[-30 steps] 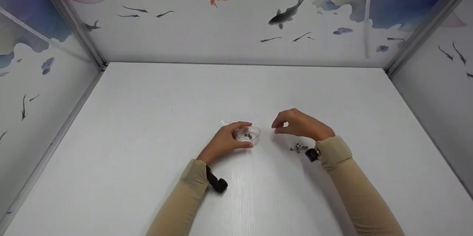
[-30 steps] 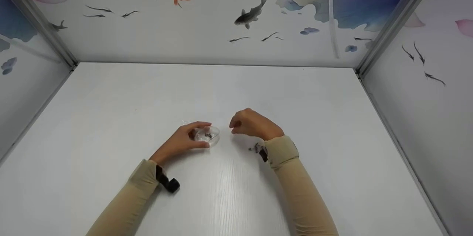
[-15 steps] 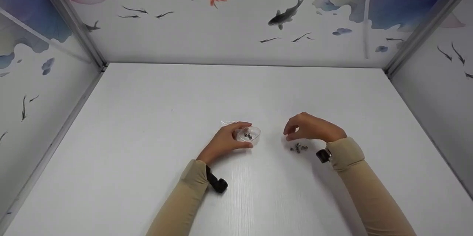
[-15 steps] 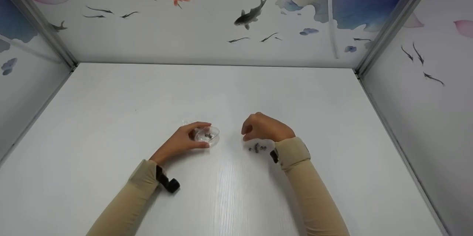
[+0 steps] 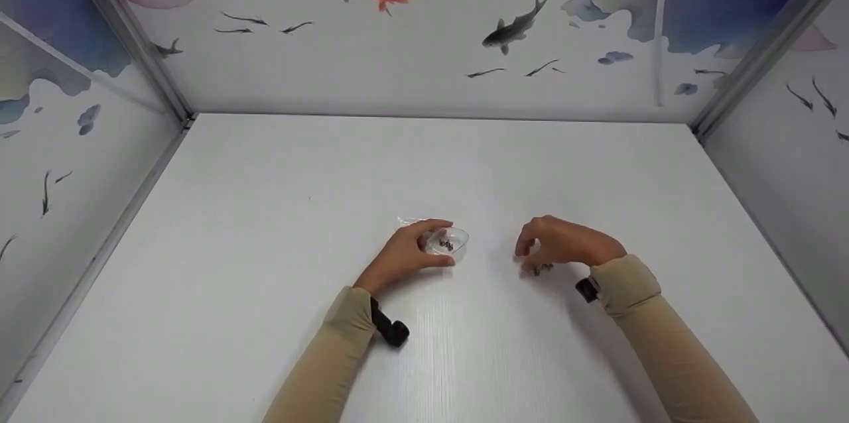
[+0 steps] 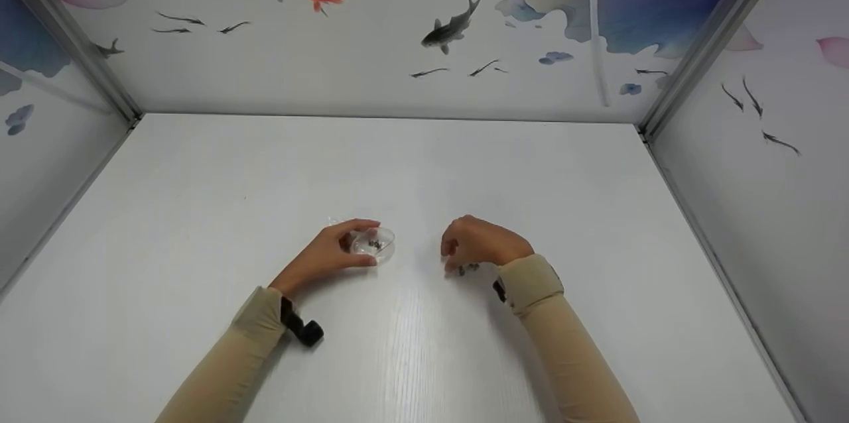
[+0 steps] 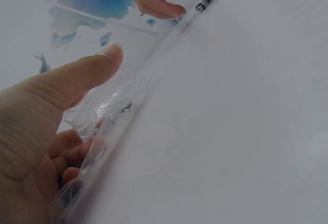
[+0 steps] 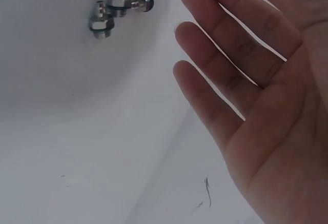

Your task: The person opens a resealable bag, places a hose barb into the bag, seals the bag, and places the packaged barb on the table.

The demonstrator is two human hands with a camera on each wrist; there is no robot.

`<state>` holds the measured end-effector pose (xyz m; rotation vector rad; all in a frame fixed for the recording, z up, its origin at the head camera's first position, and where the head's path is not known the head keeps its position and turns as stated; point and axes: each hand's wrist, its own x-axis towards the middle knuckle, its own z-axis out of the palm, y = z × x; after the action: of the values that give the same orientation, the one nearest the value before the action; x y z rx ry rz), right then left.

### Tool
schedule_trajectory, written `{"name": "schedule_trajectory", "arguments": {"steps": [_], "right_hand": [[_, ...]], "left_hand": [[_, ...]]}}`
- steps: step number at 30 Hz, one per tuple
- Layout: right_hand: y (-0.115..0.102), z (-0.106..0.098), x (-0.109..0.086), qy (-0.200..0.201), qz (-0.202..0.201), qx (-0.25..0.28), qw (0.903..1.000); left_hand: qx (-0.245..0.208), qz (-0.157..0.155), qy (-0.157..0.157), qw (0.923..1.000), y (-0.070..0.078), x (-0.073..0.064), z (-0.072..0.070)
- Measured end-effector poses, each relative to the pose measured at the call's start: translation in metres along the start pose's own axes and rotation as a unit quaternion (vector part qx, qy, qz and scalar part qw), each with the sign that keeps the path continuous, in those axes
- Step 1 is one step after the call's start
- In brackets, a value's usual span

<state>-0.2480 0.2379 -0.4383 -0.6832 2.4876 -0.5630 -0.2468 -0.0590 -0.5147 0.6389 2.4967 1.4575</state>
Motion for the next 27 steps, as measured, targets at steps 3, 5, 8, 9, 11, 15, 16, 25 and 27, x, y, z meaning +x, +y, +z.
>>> {"name": "schedule_trajectory", "arguments": {"steps": [3, 5, 8, 9, 11, 15, 16, 25, 27], "right_hand": [[-0.001, 0.003, 0.001, -0.009, 0.011, -0.004, 0.9999], [-0.001, 0.004, 0.001, -0.010, 0.011, -0.015, 0.9998], [-0.001, 0.007, 0.002, -0.008, 0.003, -0.033, 0.9994], [-0.001, 0.008, 0.002, -0.008, -0.003, -0.039, 0.9992], [-0.001, 0.009, 0.002, -0.008, -0.014, -0.047, 0.9988], [0.001, 0.010, 0.002, -0.007, -0.028, -0.051, 0.9983], [0.001, 0.010, 0.002, -0.006, -0.027, -0.051, 0.9983], [0.002, 0.012, 0.006, -0.009, -0.010, -0.046, 0.9989], [0.001, 0.013, 0.007, -0.008, -0.006, -0.044, 0.9990]], "left_hand": [[-0.001, -0.003, 0.001, 1.0000, 0.000, 0.000, 0.000], [-0.001, -0.006, 0.001, 1.0000, 0.000, -0.001, 0.000], [0.002, -0.007, 0.002, 1.0000, 0.000, -0.001, 0.000], [0.003, -0.005, 0.002, 1.0000, 0.000, -0.001, 0.000], [0.006, -0.004, 0.002, 1.0000, 0.000, -0.001, 0.000], [0.000, -0.003, 0.001, 1.0000, 0.000, -0.001, 0.000], [-0.001, -0.003, 0.000, 1.0000, 0.000, -0.001, 0.000], [-0.001, 0.002, -0.002, 1.0000, 0.000, -0.001, 0.000], [-0.001, 0.002, -0.001, 1.0000, 0.000, -0.001, 0.000]]}}
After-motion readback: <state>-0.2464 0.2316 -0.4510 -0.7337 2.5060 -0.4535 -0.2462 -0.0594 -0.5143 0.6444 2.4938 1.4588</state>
